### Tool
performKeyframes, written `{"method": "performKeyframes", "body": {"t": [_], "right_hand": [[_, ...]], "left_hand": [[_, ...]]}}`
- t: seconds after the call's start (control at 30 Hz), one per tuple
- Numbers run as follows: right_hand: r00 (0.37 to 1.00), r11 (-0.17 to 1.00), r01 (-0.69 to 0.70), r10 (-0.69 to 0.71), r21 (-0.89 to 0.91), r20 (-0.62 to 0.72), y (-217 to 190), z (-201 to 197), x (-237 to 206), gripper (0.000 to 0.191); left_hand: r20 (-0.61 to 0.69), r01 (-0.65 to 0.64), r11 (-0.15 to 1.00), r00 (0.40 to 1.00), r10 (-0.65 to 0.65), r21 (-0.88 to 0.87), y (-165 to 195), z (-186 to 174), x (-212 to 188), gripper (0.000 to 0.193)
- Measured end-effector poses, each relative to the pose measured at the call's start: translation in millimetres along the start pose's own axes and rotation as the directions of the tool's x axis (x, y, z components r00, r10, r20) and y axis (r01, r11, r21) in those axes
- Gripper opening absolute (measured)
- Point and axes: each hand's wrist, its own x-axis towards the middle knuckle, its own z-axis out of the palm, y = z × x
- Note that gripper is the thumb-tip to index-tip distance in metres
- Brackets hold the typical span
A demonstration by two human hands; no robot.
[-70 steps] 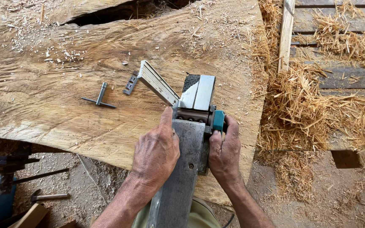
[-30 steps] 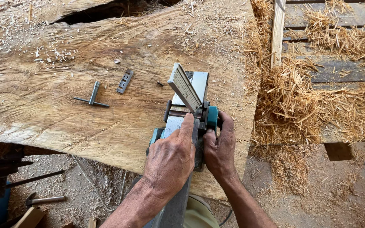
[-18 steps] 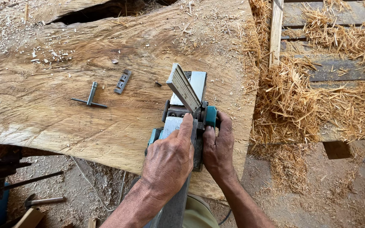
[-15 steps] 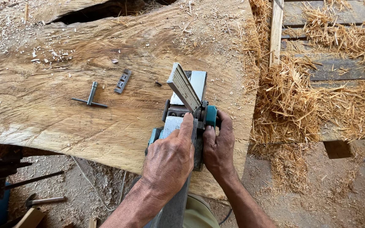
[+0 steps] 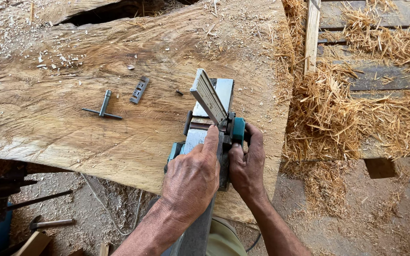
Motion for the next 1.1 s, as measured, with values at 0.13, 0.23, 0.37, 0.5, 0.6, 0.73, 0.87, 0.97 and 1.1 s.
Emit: {"method": "performKeyframes", "body": {"t": [0.13,0.23,0.37,0.5,0.6,0.73,0.87,0.97,1.1], "right_hand": [[0.998,0.995,0.063,-0.065,-0.073,-0.018,6,0,0,0.045],[0.998,0.994,0.05,-0.052,-0.092,-0.02,6,1,-1,0.044],[0.998,0.992,-0.055,0.053,-0.116,-0.017,2,0,-2,0.046],[1.0,0.992,0.001,-0.003,-0.126,-0.015,-4,-2,0,0.044],[0.999,0.996,-0.044,0.044,-0.08,-0.007,-8,-2,1,0.044],[0.986,0.981,-0.164,0.165,-0.102,0.0,-10,-3,0,0.045],[1.0,0.988,-0.005,0.003,-0.155,-0.013,-10,-4,-1,0.046],[1.0,0.987,0.014,-0.017,-0.162,-0.018,-8,-7,-3,0.045],[0.994,0.984,-0.103,0.098,-0.146,-0.044,-2,-14,-6,0.048]], "left_hand": [[-0.019,-0.027,1.0,0.999,0.027,-0.005,-1,0,-1,0.067],[-0.023,-0.025,1.0,0.999,0.025,-0.01,0,1,0,0.066],[-0.063,-0.038,0.999,0.997,0.038,-0.011,-1,2,-2,0.063],[-0.031,-0.025,0.999,0.999,0.024,-0.026,-3,5,-1,0.064],[-0.2,-0.151,0.983,0.972,0.127,-0.107,-9,8,-3,0.065],[0.001,0.203,0.957,0.978,-0.208,-0.208,-36,4,-11,0.064],[-0.044,0.249,0.947,0.964,-0.263,-0.202,-95,-14,-31,0.049],[0.076,0.364,0.902,0.931,-0.356,-0.232,-131,-11,-44,0.049],[0.192,0.389,0.885,0.918,-0.348,-0.256,-158,11,-45,0.052]]}}
